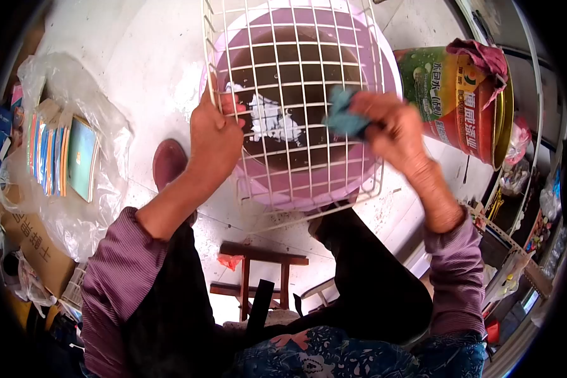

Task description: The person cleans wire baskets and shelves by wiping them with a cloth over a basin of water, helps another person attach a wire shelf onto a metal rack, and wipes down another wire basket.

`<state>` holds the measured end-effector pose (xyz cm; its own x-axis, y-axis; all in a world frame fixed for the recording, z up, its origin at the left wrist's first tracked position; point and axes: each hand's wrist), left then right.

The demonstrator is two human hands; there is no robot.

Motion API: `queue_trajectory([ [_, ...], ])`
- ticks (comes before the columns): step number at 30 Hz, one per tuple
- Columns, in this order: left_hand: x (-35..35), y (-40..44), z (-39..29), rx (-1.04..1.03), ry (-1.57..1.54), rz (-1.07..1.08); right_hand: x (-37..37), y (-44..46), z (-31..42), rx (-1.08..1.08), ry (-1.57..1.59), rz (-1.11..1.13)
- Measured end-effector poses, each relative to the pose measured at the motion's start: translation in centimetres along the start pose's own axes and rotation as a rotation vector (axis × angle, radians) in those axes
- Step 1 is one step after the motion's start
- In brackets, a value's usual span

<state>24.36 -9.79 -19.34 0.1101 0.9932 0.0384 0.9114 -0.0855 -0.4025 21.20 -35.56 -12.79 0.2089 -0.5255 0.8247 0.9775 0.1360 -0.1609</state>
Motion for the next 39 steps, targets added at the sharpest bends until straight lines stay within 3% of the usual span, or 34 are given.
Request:
queue_trajectory([
  [4,-0.3,-0.7,0.6,-0.085,0.097,0.030,-0.1,3.9,-0.8,0.199,-0.198,-0.221],
  [5,-0.4,-0.8,0.3,-0.152,0.158,0.035,-0.8,3.7,0.3,-0.066,-0.049,-0.098],
  [7,-0.5,-0.9,-0.4,-0.176,0.182,0.019,-3.9,1.4,0.7,-0.081,-0.153,-0.206],
  [10,-0.5,-0.9,-1.0,-0.030,0.100,0.020,-4.4,-3.0,3.1,-0.008,-0.108,0.022],
  [12,-0.4,-0.8,-0.3,-0.057,0.118,0.020,-3.3,-4.2,3.5,-0.061,0.023,0.231],
  [13,-0.4,-0.9,-0.1,-0.067,0.151,0.016,-2.5,-3.6,3.2,-0.061,0.015,0.227],
  [17,-0.2,-1.2,-0.4,-0.085,0.197,0.048,2.6,3.7,3.1,0.228,-0.508,-0.153],
  [20,-0.5,-1.2,-0.5,-0.076,0.157,0.036,2.1,7.2,0.0,0.132,-0.751,0.021],
  [23,-0.5,-0.7,-1.1,-0.072,0.088,0.031,-0.3,4.0,0.6,0.142,-0.834,0.162],
  [27,-0.4,-0.5,-0.6,-0.064,-0.003,0.039,-1.6,-2.2,2.4,0.020,-0.557,0.223],
  [31,-0.3,-0.4,-0.5,-0.042,0.034,0.043,-1.9,-8.6,3.0,-0.129,-0.153,0.442],
  [32,-0.1,-0.5,-0.5,-0.044,0.108,0.053,-1.4,-8.7,2.3,-0.115,-0.156,0.416],
  [35,-0.2,-0.5,0.2,-0.018,0.053,0.048,1.4,-7.3,1.9,-0.468,0.584,0.280],
  [39,0.5,-0.5,-0.2,-0.055,0.000,0.062,5.2,-4.7,3.8,-0.685,0.998,-0.115],
])
Point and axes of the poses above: each hand's wrist, its own y-axis towards the middle knuckle, its own x-axis out of the back of the hand, z = x × y, and after that the axes turned 2 degrees about y, right-handed
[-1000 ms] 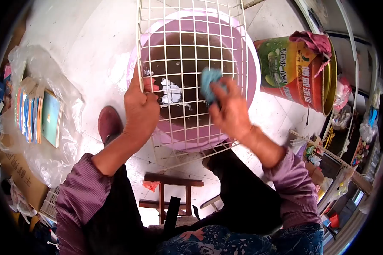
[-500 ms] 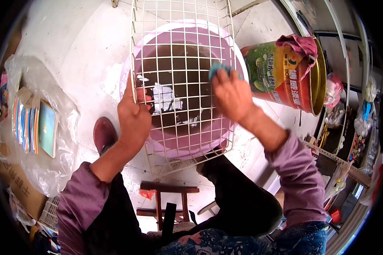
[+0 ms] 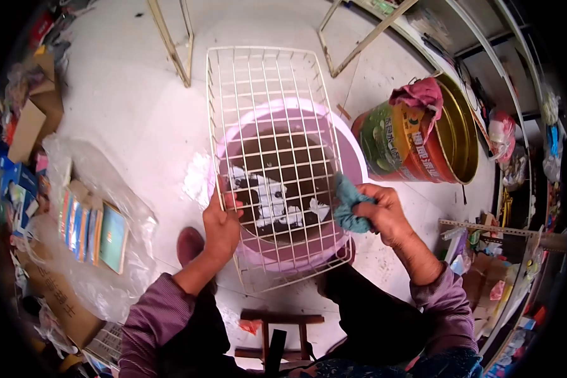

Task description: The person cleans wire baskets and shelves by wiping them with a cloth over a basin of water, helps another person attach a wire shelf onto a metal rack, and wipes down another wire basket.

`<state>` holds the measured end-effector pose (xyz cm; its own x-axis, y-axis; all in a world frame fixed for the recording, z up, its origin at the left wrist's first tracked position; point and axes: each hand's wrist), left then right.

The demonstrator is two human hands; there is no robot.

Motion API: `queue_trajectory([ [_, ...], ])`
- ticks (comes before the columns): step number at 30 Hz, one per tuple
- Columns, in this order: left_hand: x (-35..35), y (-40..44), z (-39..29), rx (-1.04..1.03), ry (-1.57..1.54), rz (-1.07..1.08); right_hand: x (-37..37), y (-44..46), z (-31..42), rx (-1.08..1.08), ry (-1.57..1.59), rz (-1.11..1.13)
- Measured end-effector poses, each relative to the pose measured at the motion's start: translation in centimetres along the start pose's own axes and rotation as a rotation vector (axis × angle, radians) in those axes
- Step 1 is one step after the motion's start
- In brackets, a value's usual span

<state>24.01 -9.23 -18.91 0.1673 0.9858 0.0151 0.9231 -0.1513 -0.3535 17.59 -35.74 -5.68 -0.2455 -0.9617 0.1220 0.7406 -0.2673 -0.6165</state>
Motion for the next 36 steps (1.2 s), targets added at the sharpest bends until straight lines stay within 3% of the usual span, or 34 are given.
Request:
queue_trajectory([
  [8,2.5,-2.8,-7.5,-0.247,0.035,0.027,1.8,-4.2,4.8,0.236,0.311,-0.098],
  [15,3.1,-6.2,-17.3,-0.530,0.083,-0.007,2.6,-7.8,9.1,0.591,0.474,-0.446],
  [20,2.2,-10.0,-21.3,-0.664,0.035,0.031,4.2,-10.3,9.4,0.663,0.533,-0.355],
  [23,1.3,-12.0,-21.9,-0.716,-0.072,0.049,3.7,-11.3,8.6,0.767,0.116,-0.158],
  [26,0.6,-12.6,-20.1,-0.694,-0.155,0.053,3.5,-11.6,6.8,1.032,-0.039,-0.312],
  [31,0.0,-12.4,-19.6,-0.540,-0.071,0.079,2.9,-13.8,6.7,1.129,-0.010,-0.487],
  [33,0.4,-11.5,-20.3,-0.286,-0.046,0.083,2.4,-13.8,6.6,1.172,-0.037,-0.562],
  [36,-0.1,-10.7,-19.9,-0.346,0.075,-0.105,1.7,-13.2,6.2,1.176,-0.031,-0.603],
])
Point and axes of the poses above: each hand's wrist, its own y-axis towards the middle knuckle, its own x-axis out of the back of the hand, z = x × y, and after that the axes turned 2 degrees about y, right-handed
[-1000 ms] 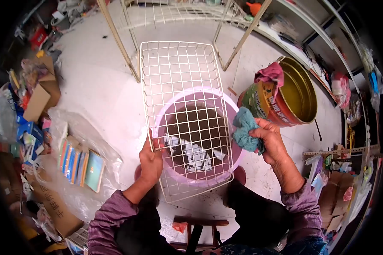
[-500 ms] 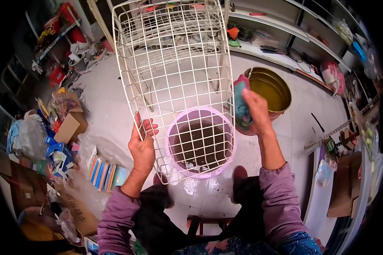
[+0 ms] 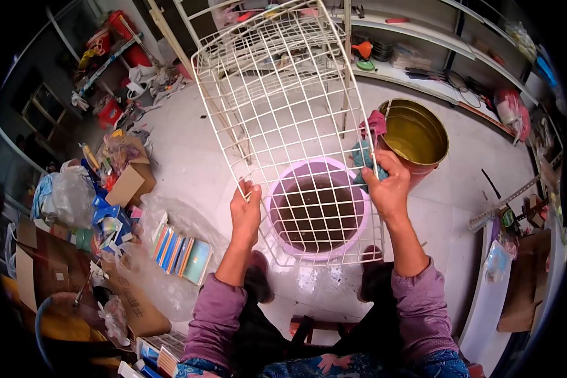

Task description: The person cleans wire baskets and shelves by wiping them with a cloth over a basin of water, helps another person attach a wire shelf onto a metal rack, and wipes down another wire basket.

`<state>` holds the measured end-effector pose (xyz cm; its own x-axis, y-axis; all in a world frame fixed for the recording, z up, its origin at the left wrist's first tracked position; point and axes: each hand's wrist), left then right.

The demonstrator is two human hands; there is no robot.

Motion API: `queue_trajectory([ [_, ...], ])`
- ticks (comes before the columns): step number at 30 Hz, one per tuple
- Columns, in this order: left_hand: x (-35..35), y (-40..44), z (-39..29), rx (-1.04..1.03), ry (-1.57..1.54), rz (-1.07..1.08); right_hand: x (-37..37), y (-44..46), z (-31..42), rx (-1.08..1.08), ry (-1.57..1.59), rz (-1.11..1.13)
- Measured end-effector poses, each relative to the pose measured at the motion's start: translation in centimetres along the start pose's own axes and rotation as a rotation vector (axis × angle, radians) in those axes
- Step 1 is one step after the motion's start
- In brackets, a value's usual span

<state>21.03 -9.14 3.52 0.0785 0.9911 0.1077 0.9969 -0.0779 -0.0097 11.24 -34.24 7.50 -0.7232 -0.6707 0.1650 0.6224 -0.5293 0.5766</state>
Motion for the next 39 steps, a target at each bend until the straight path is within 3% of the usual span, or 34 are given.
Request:
queue_trajectory([
  [2,0.0,0.7,0.5,-0.064,0.071,-0.020,-0.6,0.0,0.3,-0.004,-0.024,-0.038],
  [4,-0.5,0.8,0.9,-0.263,0.205,-0.269,-1.3,-0.1,0.2,0.097,-0.162,-0.113],
  [6,-0.7,0.8,0.6,-0.297,0.209,-0.260,-2.0,-0.3,0.8,0.155,-0.246,-0.135],
  [8,-1.5,0.7,0.2,-0.264,-0.040,-0.118,-2.8,-0.7,1.7,0.233,-0.368,-0.145],
  [10,-2.1,0.4,-0.7,-0.230,-0.080,-0.044,-3.5,-1.5,2.1,0.242,-0.426,-0.111],
  [12,-2.6,0.2,-1.6,-0.048,-0.357,0.112,-4.1,-2.3,2.5,0.283,-0.480,-0.005],
  [14,-2.8,0.3,-1.9,-0.028,-0.356,0.130,-4.9,-3.1,2.8,0.347,-0.491,0.026],
  [17,-2.4,0.2,-2.4,-0.031,-0.655,0.363,-6.2,-4.6,3.1,0.395,-0.470,0.183],
  [21,-1.6,0.0,-1.1,-0.005,-0.630,0.198,-7.6,-6.6,4.2,0.481,-0.503,0.231],
  [25,0.2,0.4,-1.5,0.071,-0.815,0.303,-8.3,-8.2,5.6,0.496,-0.512,0.289],
  [28,0.4,-0.3,-2.4,0.087,-0.884,0.239,-8.1,-8.9,6.4,0.461,-0.445,0.378],
  [30,1.2,0.4,-2.0,0.060,-0.898,0.338,-8.0,-9.1,6.7,0.398,-0.417,0.446],
  [33,1.8,1.0,-1.7,0.004,-0.846,0.417,-8.3,-8.6,5.3,0.160,-0.093,0.449],
  [35,1.9,0.8,-2.4,-0.003,-0.842,0.463,-7.8,-6.0,2.7,-0.140,0.331,0.399],
  [37,1.8,0.5,-2.8,-0.033,-0.845,0.568,-6.6,-3.0,3.0,-0.624,0.655,0.215],
  [39,1.4,0.1,-3.2,-0.023,-0.863,0.594,-6.5,-0.3,2.3,-0.680,0.878,0.107],
])
Point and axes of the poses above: each hand's wrist, its own y-axis towards the middle knuckle, its own x-axis out of the back of the hand, z = x × y, and after that the axes turned 2 degrees about y, right-handed
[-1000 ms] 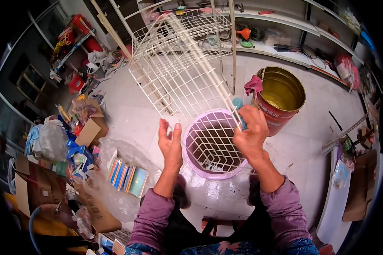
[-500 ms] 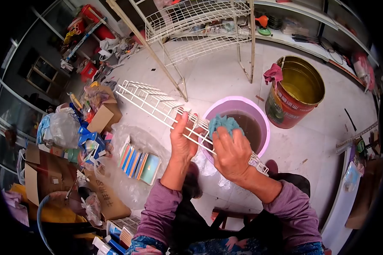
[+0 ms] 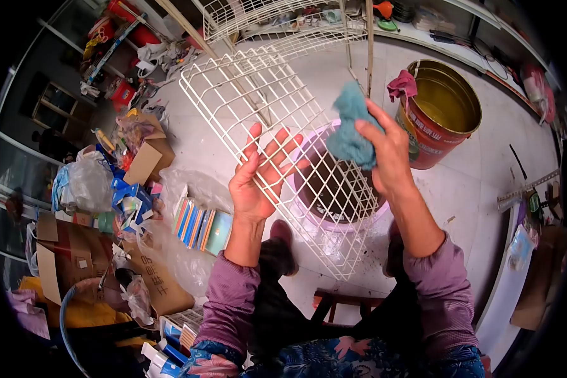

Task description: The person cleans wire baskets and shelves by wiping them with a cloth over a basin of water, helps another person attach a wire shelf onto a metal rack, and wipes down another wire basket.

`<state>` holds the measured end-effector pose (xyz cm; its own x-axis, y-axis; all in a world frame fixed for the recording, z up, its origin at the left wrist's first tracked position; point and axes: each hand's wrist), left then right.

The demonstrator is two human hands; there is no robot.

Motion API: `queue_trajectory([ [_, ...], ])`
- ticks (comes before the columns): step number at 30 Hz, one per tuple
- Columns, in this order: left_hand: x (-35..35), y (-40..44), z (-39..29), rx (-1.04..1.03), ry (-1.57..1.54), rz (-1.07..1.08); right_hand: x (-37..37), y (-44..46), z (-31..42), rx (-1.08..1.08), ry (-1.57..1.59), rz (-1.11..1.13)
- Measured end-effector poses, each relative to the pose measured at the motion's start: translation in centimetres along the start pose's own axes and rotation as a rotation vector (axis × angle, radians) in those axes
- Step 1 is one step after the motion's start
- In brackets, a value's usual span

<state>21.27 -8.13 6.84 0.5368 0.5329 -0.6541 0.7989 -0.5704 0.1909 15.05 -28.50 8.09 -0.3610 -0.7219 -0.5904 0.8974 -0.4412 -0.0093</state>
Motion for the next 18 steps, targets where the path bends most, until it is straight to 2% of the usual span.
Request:
queue_trajectory([
  [1,-0.3,0.0,0.2,0.011,-0.018,0.028,0.3,0.7,-0.2,0.019,0.067,0.033],
  [3,-0.4,0.4,0.6,0.035,-0.038,0.075,-1.3,-0.1,-2.0,-0.133,-0.050,0.037],
  [5,-0.2,0.3,0.8,0.020,-0.040,0.013,-2.1,-1.0,-4.2,0.631,-0.633,0.277],
  [6,-0.2,0.0,0.7,0.009,0.003,-0.112,-2.2,-2.5,-4.4,0.583,-0.682,0.356],
  [7,-0.3,-0.2,0.4,0.017,0.003,-0.122,-2.9,-4.3,-3.3,0.536,-0.730,0.433],
  [9,-0.4,-0.1,0.1,0.046,-0.067,0.023,-2.6,-6.2,-3.0,0.539,-0.790,0.462],
  [13,0.4,0.3,-1.2,-0.018,-0.046,0.001,0.6,-8.1,-3.4,0.548,-0.924,0.558],
  [14,0.8,0.4,-1.8,-0.051,-0.038,-0.017,1.6,-7.8,-3.7,0.508,-0.980,0.534],
  [16,1.6,0.5,-3.2,-0.109,-0.092,0.012,3.6,-6.4,-3.2,0.282,-1.140,0.471],
  [17,2.0,0.5,-3.9,-0.151,-0.116,0.021,5.0,-5.3,-3.7,0.331,-1.193,0.352],
  [18,2.6,0.6,-4.6,-0.199,-0.105,0.004,6.3,-4.6,-3.4,0.244,-1.237,0.189],
])
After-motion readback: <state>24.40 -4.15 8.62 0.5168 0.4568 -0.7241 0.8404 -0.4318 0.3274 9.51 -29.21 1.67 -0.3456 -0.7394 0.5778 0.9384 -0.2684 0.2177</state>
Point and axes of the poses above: each hand's wrist, its own y-axis towards the middle knuckle, its own x-axis out of the back of the hand, z = x × y, and after that the axes turned 2 degrees about y, right-handed
